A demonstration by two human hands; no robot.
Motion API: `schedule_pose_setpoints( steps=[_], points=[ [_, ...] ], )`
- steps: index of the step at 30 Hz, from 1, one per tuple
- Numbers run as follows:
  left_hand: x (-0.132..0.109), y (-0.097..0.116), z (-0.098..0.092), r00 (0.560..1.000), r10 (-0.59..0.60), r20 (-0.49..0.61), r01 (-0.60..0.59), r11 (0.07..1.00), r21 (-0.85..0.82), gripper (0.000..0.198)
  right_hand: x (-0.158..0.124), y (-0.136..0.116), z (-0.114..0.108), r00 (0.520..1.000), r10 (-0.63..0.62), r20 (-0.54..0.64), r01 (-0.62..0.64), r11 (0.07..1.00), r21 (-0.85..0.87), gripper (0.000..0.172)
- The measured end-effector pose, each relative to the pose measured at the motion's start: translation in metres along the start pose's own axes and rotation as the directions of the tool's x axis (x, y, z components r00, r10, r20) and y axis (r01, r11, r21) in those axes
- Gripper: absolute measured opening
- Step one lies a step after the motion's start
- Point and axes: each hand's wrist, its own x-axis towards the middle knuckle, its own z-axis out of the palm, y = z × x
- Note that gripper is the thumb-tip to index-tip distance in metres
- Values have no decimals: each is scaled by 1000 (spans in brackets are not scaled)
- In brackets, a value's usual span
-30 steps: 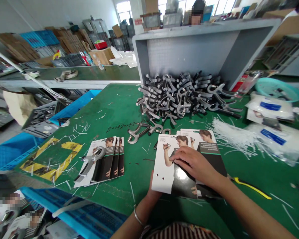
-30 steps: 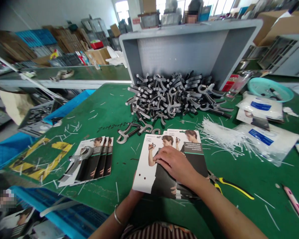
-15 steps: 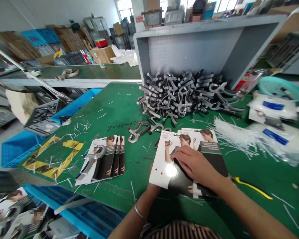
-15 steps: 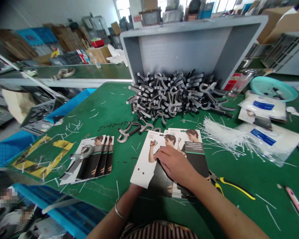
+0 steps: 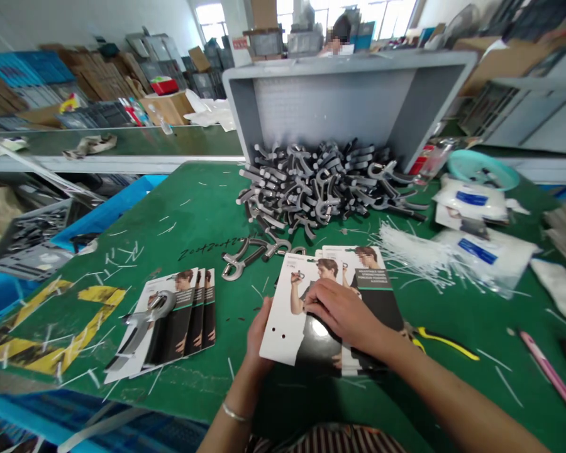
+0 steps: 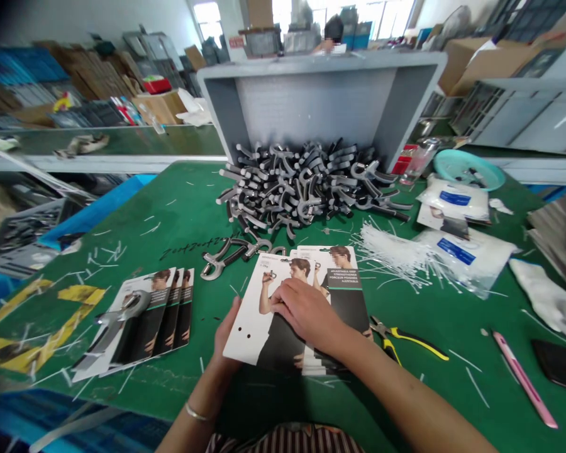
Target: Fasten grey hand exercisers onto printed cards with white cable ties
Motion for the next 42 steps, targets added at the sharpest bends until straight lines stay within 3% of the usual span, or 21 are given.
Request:
schedule_pose_setpoints(
  steps=[3, 7, 9, 11, 15, 18, 21, 24, 27, 31, 34, 35, 37, 39, 42],
  points=[
    [-16, 12, -2, 995, -46, 92, 53, 996, -65, 55, -6, -3, -8, 992, 113, -53, -101, 976, 193, 11],
    [-35, 24, -8, 982, -146, 121, 134, 986, 101, 49, -35, 7, -27, 940, 271, -205, -172, 900, 401, 16],
    [-39, 27, -11, 981, -146, 127, 128, 981, 145, 49, -60, 32, -40, 822, 467, -325, -332, 858, 393, 26],
    [-37, 30, -11, 980, -136, 148, 109, 978, 178, 50, -87, 68, -54, 635, 673, -380, -659, 728, 189, 37],
    [-22, 33, 7, 968, -101, 231, 39, 965, 258, 47, -120, 139, -75, 485, 794, -367, -852, 524, 8, 39],
    [-10, 33, 29, 956, -72, 285, -17, 955, 296, 45, -121, 167, -79, 428, 823, -373, -899, 428, -88, 42],
    [-7, 33, 39, 961, -37, 275, -48, 953, 298, 43, -116, 181, -78, 438, 836, -330, -899, 413, -144, 37],
    [-11, 33, 31, 978, -26, 206, -29, 965, 260, 40, -125, 187, -83, 463, 845, -269, -886, 434, -163, 28],
    [-17, 34, 15, 991, -34, 127, 9, 981, 192, 39, -155, 190, -93, 465, 862, -204, -885, 446, -133, 24],
    [-18, 45, 0, 995, 11, 98, -28, 983, 180, 37, -213, 188, -110, 421, 898, -130, -905, 425, 3, 16],
    [-18, 57, -4, 988, -25, 152, -15, 966, 258, 35, -248, 179, -122, 408, 891, -200, -895, 434, 106, 20],
    [-18, 60, -4, 983, -53, 178, 1, 960, 281, 35, -254, 173, -125, 433, 866, -249, -875, 470, 114, 25],
    [-19, 63, -2, 969, -91, 231, 14, 949, 316, 34, -250, 154, -130, 522, 783, -338, -814, 576, 78, 34],
    [-20, 63, 2, 959, -81, 272, -14, 943, 331, 34, -226, 127, -132, 615, 692, -378, -743, 669, 16, 35],
    [-21, 59, 11, 949, -41, 312, -69, 939, 336, 34, -161, 82, -124, 647, 622, -441, -666, 743, 69, 29]
  ],
)
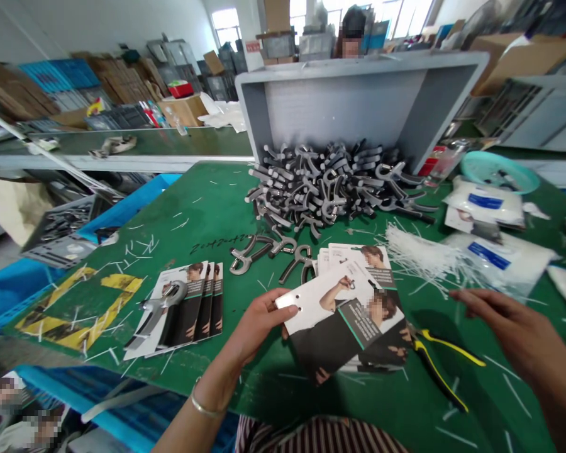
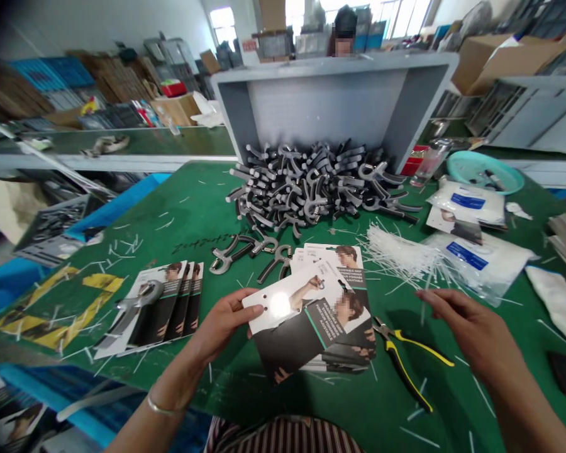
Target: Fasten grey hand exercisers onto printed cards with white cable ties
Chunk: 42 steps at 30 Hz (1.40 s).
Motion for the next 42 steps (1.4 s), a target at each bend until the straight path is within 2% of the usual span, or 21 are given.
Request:
schedule_pose_setpoints(
  steps=[1, 4, 6, 8, 11, 14, 18, 21, 25, 29, 31, 34, 36, 39, 42],
  points=[
    [1, 0, 3, 1000, 12, 14, -12, 1000, 11, 35, 3, -27, 10, 1000, -12, -21, 15, 995, 103, 27],
    [3, 3, 8, 997, 46, 65, -49, 997, 54, 36, 7, -102, 44, 983, -123, 134, 45, 879, 475, 22],
    [3, 6, 11, 994, 70, 87, -77, 994, 78, 36, 3, -140, 64, 932, -272, 241, 82, 802, 591, 21],
    [2, 9, 13, 991, 89, 99, -99, 990, 98, 37, -4, -164, 80, 863, -419, 282, 170, 766, 620, 18],
    [1, 11, 16, 989, 107, 103, -120, 985, 127, 39, -11, -175, 96, 776, -584, 240, 396, 747, 535, 12],
    [5, 12, 18, 988, 111, 103, -125, 983, 132, 40, -12, -169, 105, 697, -701, 148, 612, 690, 387, 12],
    [12, 10, 18, 986, 110, 125, -126, 983, 132, 41, -9, -159, 111, 606, -790, 89, 749, 605, 271, 18],
    [16, 9, 17, 984, 117, 137, -137, 981, 139, 41, -6, -155, 115, 562, -824, 79, 797, 564, 218, 20],
    [19, 12, 15, 983, 126, 133, -145, 979, 146, 40, 0, -157, 122, 559, -815, 149, 785, 579, 221, 17],
    [31, 15, 4, 983, 153, 105, -170, 968, 185, 38, 10, -164, 136, 618, -766, 178, 723, 642, 257, 9],
    [41, 10, -6, 987, 137, 88, -151, 974, 171, 40, 14, -167, 145, 643, -742, 191, 688, 669, 280, 7],
    [52, -12, -18, 990, 129, -51, -125, 990, 64, 43, 19, -167, 157, 657, -708, 260, 643, 706, 297, 6],
    [52, -33, -21, 985, 122, -125, -120, 993, 23, 36, 20, -166, 162, 652, -695, 303, 627, 719, 299, 6],
    [44, -59, -16, 985, 105, -139, -103, 995, 16, 28, 19, -164, 164, 648, -687, 328, 619, 726, 298, 6],
    [37, -67, -9, 974, 118, -195, -122, 992, -12, 26, 19, -164, 163, 655, -681, 328, 621, 732, 280, 6]
  ],
)
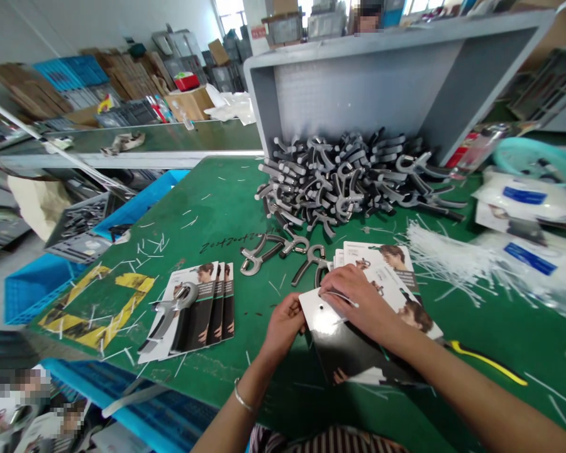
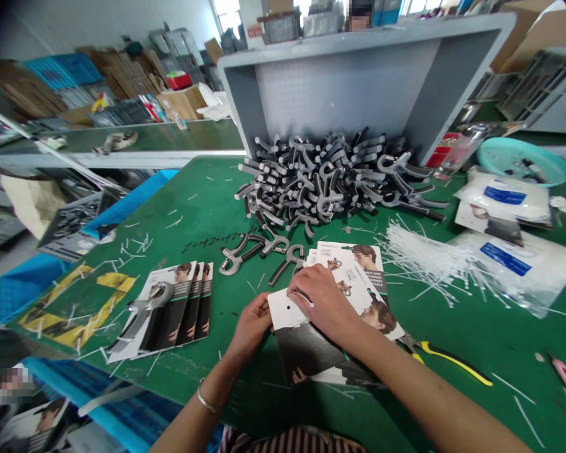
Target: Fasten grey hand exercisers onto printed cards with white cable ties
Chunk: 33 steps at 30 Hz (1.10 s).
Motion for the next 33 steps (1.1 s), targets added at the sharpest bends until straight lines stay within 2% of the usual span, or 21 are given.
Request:
schedule_pose_setpoints(
  steps=[6, 12, 15, 18, 20, 23, 25, 27, 30, 33],
  points=[
    [4, 11, 8, 996, 75, -54, -77, 997, -29, 27, 1, -2, -2, 1000, 3, 15, -2, 1000, -13, 10],
    [-1, -1, 12, 994, 95, -46, -96, 995, -5, 20, 0, -3, -1, 1000, 6, 5, -6, 1000, -19, 9],
    [-18, -5, 1, 992, 123, -9, -120, 977, 175, 5, -1, -3, -3, 1000, 1, 12, -1, 1000, 2, 9],
    [-43, -1, -14, 985, 135, 105, -166, 905, 393, 15, -2, -3, -5, 1000, -19, 17, 18, 998, 56, 8],
    [-57, 2, -21, 979, 147, 141, -194, 883, 427, 16, -2, -3, -6, 999, -31, 17, 30, 997, 71, 7],
    [-64, 4, -17, 976, 208, 69, -217, 873, 438, 16, -2, -3, -5, 999, -38, 19, 37, 998, 49, 8],
    [-58, 2, -8, 965, 260, -24, -227, 882, 412, 13, -2, -4, -4, 999, -41, 20, 40, 999, 36, 9],
    [-44, -1, 5, 955, 275, -110, -228, 921, 314, 10, -3, -5, -3, 999, -47, 14, 46, 998, 34, 10],
    [-24, -5, 23, 971, 171, -167, -157, 983, 98, 12, -5, -6, -3, 998, -59, 6, 59, 998, 30, 13],
    [-13, -5, 33, 980, 104, -169, -103, 995, 20, 21, -5, -9, -4, 997, -71, 15, 70, 997, 18, 17]
  ],
)
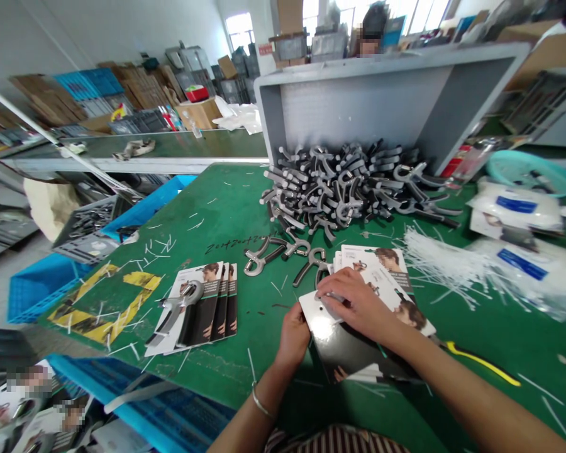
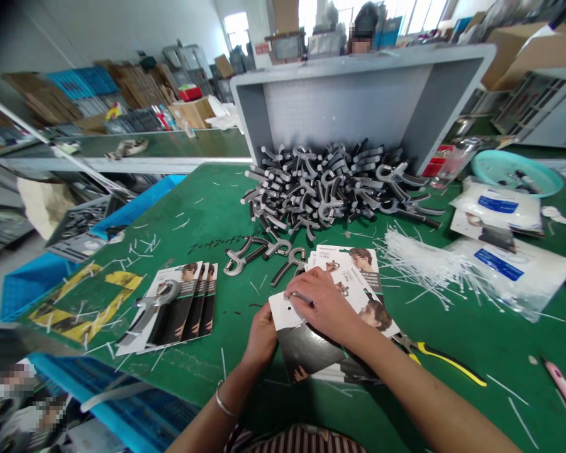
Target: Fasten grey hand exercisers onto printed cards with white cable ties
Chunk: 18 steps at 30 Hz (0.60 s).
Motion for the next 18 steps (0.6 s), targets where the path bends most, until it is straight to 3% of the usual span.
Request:
schedule_pose_setpoints(
  steps=[7, 18],
  points=[
    [-3, 3, -8, 1000, 8, 0, -8, 1000, -16, 26, -1, -7, -5, 996, -43, 80, 45, 998, -33, 16],
    [4, 5, -18, 992, 7, 125, -9, 1000, 9, 16, -2, -9, -10, 991, -58, 123, 63, 997, -40, 11]
  ],
)
